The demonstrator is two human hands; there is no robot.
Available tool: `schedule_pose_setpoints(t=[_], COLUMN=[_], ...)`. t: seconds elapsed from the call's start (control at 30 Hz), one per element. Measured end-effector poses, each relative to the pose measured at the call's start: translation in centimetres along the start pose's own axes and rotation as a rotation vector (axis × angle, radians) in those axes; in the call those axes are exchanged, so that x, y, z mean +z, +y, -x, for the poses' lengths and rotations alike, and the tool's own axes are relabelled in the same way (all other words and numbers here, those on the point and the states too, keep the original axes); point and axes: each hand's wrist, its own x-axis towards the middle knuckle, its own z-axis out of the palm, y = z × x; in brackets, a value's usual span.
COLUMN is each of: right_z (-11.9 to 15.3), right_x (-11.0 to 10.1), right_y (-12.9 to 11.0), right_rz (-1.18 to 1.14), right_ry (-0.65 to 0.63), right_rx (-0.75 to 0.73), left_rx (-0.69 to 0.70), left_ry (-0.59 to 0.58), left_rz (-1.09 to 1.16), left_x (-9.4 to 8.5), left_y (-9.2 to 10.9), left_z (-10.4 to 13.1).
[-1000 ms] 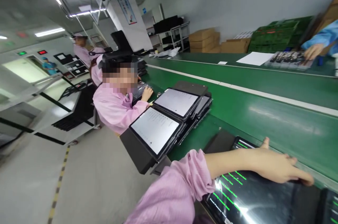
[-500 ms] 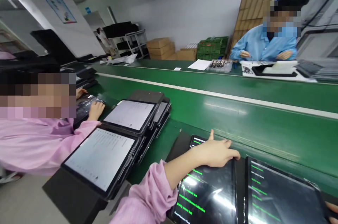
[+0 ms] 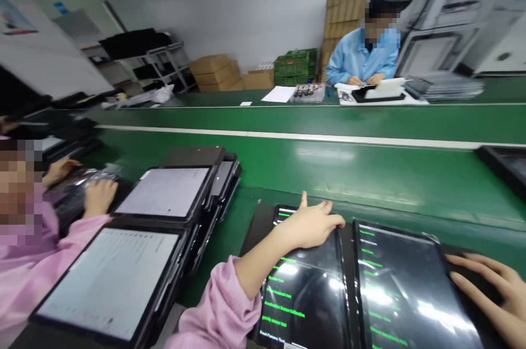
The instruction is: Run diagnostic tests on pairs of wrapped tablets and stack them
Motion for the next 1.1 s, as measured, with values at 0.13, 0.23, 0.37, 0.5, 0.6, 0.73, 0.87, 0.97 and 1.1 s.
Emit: schedule_pose_setpoints(t=[0.13, 0.23, 0.37, 0.5, 0.6, 0.73, 0.87, 0.97, 1.1], right_z=[0.0, -0.1, -0.2, -0.3, -0.3, 0.0, 0.2, 0.1, 0.0], right_x=[0.1, -0.2, -0.6, -0.6, -0.4, -0.1, 0.1, 0.3, 0.4], right_y=[-0.5, -1.3, -2.1, -2.5, -2.6, -2.5, -2.2, -1.9, -1.7], right_rz=[-0.129, -0.133, -0.142, -0.154, -0.158, -0.165, -0.176, -0.173, -0.171], right_ry=[0.013, 0.010, 0.011, 0.017, 0.059, 0.099, 0.112, 0.112, 0.117], right_rx=[0.075, 0.090, 0.135, 0.148, 0.162, 0.220, 0.211, 0.201, 0.181], left_rx=[0.003, -0.004, -0.017, -0.019, -0.020, -0.010, 0.001, -0.004, -0.022], left_ry=[0.009, 0.010, -0.019, -0.038, -0.039, -0.038, -0.047, -0.055, -0.026], left_rz=[0.035, 0.075, 0.075, 0.052, 0.032, 0.045, 0.039, 0.014, -0.038], left_x=[0.0, -0.1, -0.4, -0.7, -0.7, -0.6, -0.6, -0.5, -0.2], left_y=[-0.4, -0.5, -0.5, -0.5, -0.6, -0.7, -0.7, -0.5, -0.1], left_z=[-0.2, -0.3, -0.5, -0.7, -0.8, -0.8, -0.8, -0.9, -1.0])
